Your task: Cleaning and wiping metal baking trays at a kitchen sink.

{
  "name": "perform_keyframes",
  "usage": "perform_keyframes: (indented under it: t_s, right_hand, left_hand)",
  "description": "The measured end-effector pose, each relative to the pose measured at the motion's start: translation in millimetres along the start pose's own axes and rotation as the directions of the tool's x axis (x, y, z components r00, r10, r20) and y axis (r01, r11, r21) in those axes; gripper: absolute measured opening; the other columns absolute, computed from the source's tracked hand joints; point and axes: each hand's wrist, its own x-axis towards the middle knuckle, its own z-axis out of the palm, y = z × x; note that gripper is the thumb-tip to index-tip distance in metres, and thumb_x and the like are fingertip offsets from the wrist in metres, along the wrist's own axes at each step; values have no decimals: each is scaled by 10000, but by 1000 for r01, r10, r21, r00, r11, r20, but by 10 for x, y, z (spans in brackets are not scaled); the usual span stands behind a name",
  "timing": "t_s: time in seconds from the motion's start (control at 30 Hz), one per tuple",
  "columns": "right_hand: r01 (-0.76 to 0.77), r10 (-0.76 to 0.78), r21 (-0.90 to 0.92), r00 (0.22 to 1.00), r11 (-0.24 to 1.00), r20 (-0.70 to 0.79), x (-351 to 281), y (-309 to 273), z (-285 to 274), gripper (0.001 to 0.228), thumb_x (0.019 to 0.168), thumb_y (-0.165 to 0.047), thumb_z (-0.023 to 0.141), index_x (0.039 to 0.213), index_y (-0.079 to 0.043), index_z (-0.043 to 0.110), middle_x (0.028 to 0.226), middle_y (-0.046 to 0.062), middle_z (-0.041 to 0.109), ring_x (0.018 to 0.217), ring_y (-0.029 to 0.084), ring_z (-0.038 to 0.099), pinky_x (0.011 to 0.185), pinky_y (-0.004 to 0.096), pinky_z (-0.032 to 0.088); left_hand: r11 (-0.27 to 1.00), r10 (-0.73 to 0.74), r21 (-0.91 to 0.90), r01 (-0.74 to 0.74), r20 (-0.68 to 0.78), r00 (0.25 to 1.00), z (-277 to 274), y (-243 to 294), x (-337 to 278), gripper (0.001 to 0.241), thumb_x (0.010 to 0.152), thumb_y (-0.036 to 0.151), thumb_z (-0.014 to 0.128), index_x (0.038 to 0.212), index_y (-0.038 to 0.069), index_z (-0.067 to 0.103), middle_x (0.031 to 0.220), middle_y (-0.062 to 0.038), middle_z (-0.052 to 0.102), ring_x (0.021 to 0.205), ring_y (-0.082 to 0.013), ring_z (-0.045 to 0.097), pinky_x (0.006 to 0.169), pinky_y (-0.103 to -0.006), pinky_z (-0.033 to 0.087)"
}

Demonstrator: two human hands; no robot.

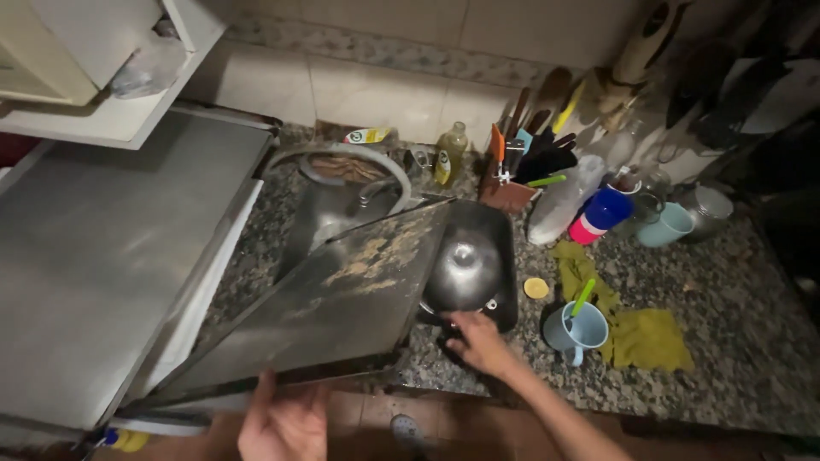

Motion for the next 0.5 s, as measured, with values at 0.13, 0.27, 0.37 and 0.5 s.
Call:
perform_keyframes:
  t_s: [0.13,0.27,0.37,0.5]
  right_hand:
    - [33,-27,-70,996,997,84,-65,-73,282,652,881,-253,747,1454,-95,479,1488,203,475,1427,394,362,1167,541,216]
    - [103,-101,-19,989,994,105,-106,-133,268,657,866,-232,738,1452,-66,492,1515,205,472,1399,394,408,1162,488,297]
    - [96,-98,18,990,995,104,-68,80,442,674,833,-202,758,1435,-43,499,1498,209,474,1377,394,435,1154,460,341]
    - [150,-150,27,989,988,3,-191,215,277,561,826,-119,755,1339,-7,560,1413,231,548,1296,419,501,1097,464,397]
  left_hand:
    - [1000,24,-8,-24,-13,1000,-14,-28,50,399,1047,301,496,1390,121,589,1309,-120,682,1170,-323,658,968,-581,515]
    - [996,75,-51,-73,42,996,117,-27,21,404,1049,298,503,1392,99,580,1357,-116,664,1210,-327,638,1004,-572,510]
    - [993,68,-99,-61,69,995,215,4,-13,415,1035,323,521,1372,88,580,1380,-131,643,1242,-336,627,1010,-561,516]
    - [999,22,-47,-19,65,998,174,-28,57,425,1044,327,516,1399,93,527,1446,-115,578,1349,-335,532,1127,-544,411]
